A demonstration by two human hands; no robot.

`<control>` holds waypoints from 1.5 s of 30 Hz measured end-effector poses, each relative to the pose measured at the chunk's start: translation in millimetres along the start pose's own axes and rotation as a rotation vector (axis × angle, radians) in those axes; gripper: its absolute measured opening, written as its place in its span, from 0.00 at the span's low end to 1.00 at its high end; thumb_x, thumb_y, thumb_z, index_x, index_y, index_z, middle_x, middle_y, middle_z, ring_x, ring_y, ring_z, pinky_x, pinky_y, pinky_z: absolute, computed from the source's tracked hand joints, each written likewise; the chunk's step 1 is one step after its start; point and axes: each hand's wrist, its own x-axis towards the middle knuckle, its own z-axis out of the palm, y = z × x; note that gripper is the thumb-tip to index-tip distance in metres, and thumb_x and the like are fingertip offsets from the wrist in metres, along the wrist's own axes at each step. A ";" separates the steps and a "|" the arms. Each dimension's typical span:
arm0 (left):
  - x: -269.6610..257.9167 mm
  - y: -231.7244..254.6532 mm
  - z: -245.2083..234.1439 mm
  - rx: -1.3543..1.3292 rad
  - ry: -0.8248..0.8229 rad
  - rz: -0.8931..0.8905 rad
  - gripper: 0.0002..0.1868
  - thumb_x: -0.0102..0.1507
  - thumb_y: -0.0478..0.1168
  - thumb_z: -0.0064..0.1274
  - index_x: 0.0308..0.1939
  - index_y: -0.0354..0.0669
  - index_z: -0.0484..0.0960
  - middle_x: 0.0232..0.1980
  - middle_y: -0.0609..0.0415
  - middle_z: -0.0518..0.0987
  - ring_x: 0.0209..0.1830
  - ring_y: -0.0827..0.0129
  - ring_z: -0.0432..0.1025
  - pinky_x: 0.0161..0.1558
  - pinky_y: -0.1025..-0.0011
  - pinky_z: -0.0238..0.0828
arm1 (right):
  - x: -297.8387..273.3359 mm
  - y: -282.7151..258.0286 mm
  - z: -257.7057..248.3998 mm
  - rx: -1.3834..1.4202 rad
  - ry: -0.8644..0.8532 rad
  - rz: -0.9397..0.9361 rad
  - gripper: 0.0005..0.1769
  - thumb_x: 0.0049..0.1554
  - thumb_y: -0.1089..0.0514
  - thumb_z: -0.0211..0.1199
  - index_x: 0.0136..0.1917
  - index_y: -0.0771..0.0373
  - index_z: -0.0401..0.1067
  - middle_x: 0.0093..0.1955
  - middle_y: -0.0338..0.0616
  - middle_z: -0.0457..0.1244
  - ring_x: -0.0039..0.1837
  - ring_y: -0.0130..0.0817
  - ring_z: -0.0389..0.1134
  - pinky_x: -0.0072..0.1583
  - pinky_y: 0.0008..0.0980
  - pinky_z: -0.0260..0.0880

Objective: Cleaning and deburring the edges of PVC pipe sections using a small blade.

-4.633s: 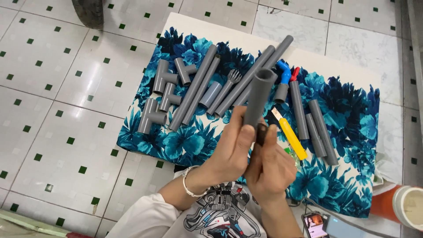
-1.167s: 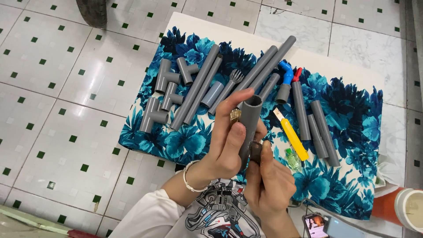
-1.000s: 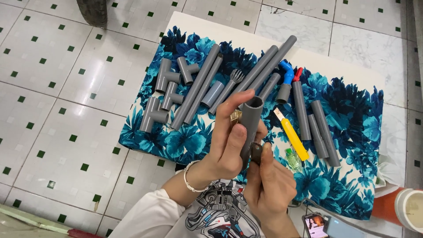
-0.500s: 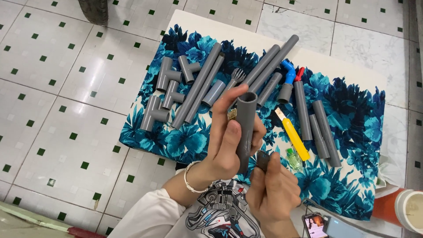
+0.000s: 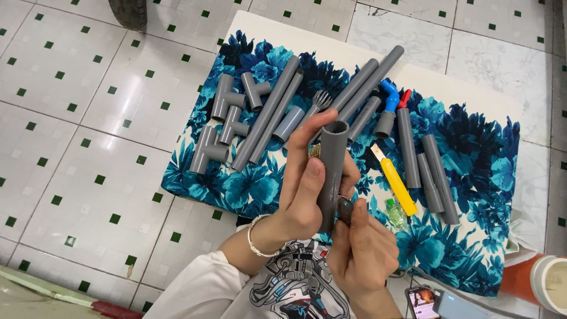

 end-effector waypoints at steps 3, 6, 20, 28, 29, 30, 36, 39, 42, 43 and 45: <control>0.0 -1.0 0.6 0.026 -0.007 0.020 0.27 0.82 0.55 0.33 0.83 0.53 0.53 0.37 0.53 0.76 0.30 0.70 0.67 0.36 0.73 0.64 | 0.1 0.8 0.5 0.001 -0.006 -0.014 0.29 0.56 0.79 0.62 0.70 0.77 0.66 0.44 0.55 0.72 0.35 0.34 0.64 0.43 0.34 0.72; 0.1 -3.0 0.9 0.072 -0.019 0.056 0.25 0.82 0.54 0.32 0.82 0.56 0.53 0.37 0.53 0.77 0.30 0.70 0.67 0.36 0.74 0.64 | 7.6 -3.5 -0.9 0.028 -0.021 -0.015 0.29 0.55 0.81 0.61 0.70 0.78 0.66 0.40 0.52 0.70 0.34 0.33 0.62 0.41 0.32 0.69; 7.6 6.2 5.2 0.389 0.048 0.129 0.23 0.80 0.46 0.31 0.78 0.44 0.57 0.42 0.53 0.74 0.36 0.70 0.69 0.39 0.73 0.67 | 18.4 2.5 9.6 -0.049 0.007 -0.048 0.24 0.56 0.77 0.61 0.67 0.84 0.67 0.39 0.53 0.70 0.32 0.35 0.66 0.39 0.34 0.70; 19.3 29.7 13.9 0.451 0.026 -0.030 0.23 0.75 0.36 0.32 0.75 0.42 0.60 0.54 0.49 0.72 0.41 0.69 0.69 0.46 0.70 0.71 | 8.0 31.5 16.3 -0.087 -0.034 0.144 0.31 0.52 0.72 0.64 0.70 0.71 0.70 0.37 0.49 0.76 0.26 0.27 0.74 0.35 0.25 0.74; 22.4 32.8 12.3 0.495 0.012 -0.063 0.24 0.74 0.37 0.32 0.75 0.42 0.62 0.44 0.51 0.74 0.35 0.70 0.67 0.39 0.70 0.66 | 10.2 32.7 16.2 -0.040 -0.068 0.181 0.33 0.51 0.72 0.64 0.71 0.67 0.69 0.36 0.47 0.76 0.26 0.26 0.75 0.34 0.23 0.74; 26.1 35.4 10.6 0.539 -0.002 -0.096 0.24 0.74 0.38 0.32 0.75 0.42 0.63 0.34 0.53 0.75 0.29 0.71 0.66 0.32 0.70 0.60 | 12.7 34.5 16.5 0.007 -0.103 0.218 0.35 0.51 0.72 0.63 0.72 0.64 0.69 0.36 0.45 0.77 0.25 0.25 0.75 0.33 0.22 0.74; 21.7 27.9 9.1 0.546 -0.003 -0.099 0.25 0.75 0.42 0.29 0.77 0.45 0.61 0.35 0.55 0.73 0.29 0.72 0.62 0.33 0.71 0.56 | 8.8 49.6 19.2 0.352 -0.166 0.446 0.35 0.53 0.70 0.60 0.74 0.57 0.68 0.34 0.44 0.80 0.24 0.28 0.73 0.28 0.23 0.68; 21.3 20.4 6.4 0.462 0.022 -0.145 0.28 0.75 0.46 0.26 0.78 0.47 0.58 0.44 0.53 0.71 0.36 0.70 0.67 0.38 0.72 0.63 | 10.4 48.7 23.0 0.408 -0.172 0.574 0.34 0.55 0.69 0.58 0.75 0.57 0.69 0.29 0.46 0.78 0.24 0.32 0.73 0.29 0.24 0.68; 17.1 17.4 0.9 0.455 0.050 -0.226 0.30 0.74 0.46 0.28 0.81 0.50 0.57 0.46 0.54 0.73 0.35 0.72 0.65 0.42 0.70 0.60 | 14.2 51.8 21.9 0.447 -0.223 0.574 0.36 0.56 0.67 0.56 0.78 0.51 0.66 0.37 0.45 0.82 0.24 0.30 0.73 0.30 0.22 0.69; 15.5 12.6 -2.4 0.456 0.049 -0.223 0.30 0.74 0.46 0.28 0.81 0.50 0.57 0.46 0.54 0.73 0.35 0.72 0.65 0.42 0.70 0.60 | 16.5 50.7 21.0 0.448 -0.221 0.570 0.36 0.56 0.67 0.56 0.78 0.51 0.66 0.37 0.45 0.82 0.24 0.30 0.73 0.30 0.22 0.69; 11.9 2.5 -9.4 0.432 0.027 -0.208 0.32 0.73 0.46 0.25 0.82 0.45 0.53 0.86 0.51 0.53 0.86 0.55 0.47 0.78 0.53 0.39 | 20.0 48.5 19.7 0.454 -0.243 0.548 0.37 0.55 0.65 0.56 0.78 0.50 0.66 0.38 0.44 0.82 0.25 0.28 0.74 0.31 0.21 0.68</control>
